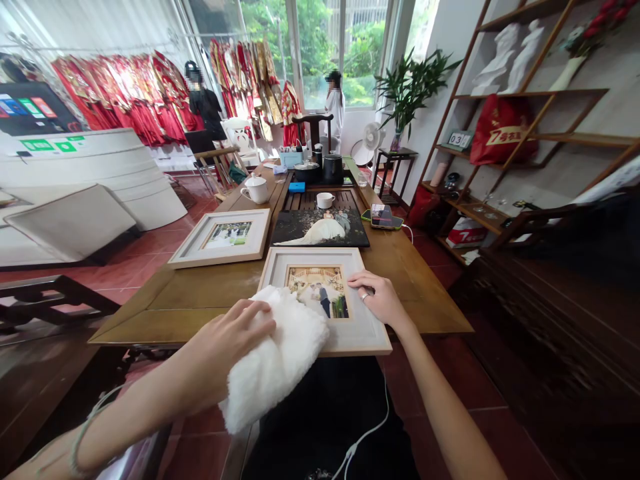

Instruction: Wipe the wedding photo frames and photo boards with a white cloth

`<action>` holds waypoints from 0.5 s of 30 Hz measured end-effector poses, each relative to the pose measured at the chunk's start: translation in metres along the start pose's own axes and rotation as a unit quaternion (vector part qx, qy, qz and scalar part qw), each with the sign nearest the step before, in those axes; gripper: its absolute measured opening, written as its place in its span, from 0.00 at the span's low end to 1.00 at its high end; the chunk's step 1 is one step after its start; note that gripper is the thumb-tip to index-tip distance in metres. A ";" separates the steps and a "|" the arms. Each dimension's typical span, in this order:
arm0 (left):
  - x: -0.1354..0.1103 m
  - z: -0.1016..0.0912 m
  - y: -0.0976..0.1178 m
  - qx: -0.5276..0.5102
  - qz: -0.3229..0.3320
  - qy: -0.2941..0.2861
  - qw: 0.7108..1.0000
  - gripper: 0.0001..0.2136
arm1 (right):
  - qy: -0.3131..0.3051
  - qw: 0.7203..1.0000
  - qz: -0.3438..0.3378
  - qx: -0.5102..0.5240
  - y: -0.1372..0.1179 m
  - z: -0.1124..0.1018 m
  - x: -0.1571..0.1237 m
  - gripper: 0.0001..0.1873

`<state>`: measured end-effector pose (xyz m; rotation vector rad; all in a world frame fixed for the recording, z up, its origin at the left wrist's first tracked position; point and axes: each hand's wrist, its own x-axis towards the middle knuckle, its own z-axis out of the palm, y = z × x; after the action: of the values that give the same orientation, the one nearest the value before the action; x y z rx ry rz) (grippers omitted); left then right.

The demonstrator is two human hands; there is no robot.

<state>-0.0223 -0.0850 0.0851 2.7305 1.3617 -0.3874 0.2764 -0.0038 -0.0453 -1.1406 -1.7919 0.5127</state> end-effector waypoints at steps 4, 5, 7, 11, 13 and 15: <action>0.014 0.015 0.004 0.007 -0.049 0.038 0.998 0.28 | -0.013 1.000 -0.014 0.005 0.000 -0.002 0.000 0.17; 0.022 0.019 0.004 0.015 -0.056 0.050 0.997 0.28 | -0.013 1.000 -0.017 0.008 0.000 -0.002 0.000 0.17; 0.040 0.025 0.002 0.037 -0.063 0.079 0.994 0.27 | -0.010 1.000 -0.020 0.012 0.000 -0.003 -0.001 0.16; 0.080 0.030 -0.010 0.085 -0.049 0.134 0.986 0.23 | -0.015 1.000 -0.024 0.004 0.003 -0.003 -0.001 0.16; 0.100 0.030 -0.017 0.100 -0.039 0.159 0.982 0.21 | -0.019 1.000 -0.022 -0.002 0.004 -0.003 -0.001 0.17; 0.120 0.028 -0.021 0.107 -0.030 0.180 0.977 0.20 | -0.023 0.999 -0.022 -0.004 0.005 -0.004 -0.001 0.17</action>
<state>0.0243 0.0164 0.0285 3.0567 1.5677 -0.0397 0.2822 -0.0026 -0.0481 -1.1015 -1.8559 0.5091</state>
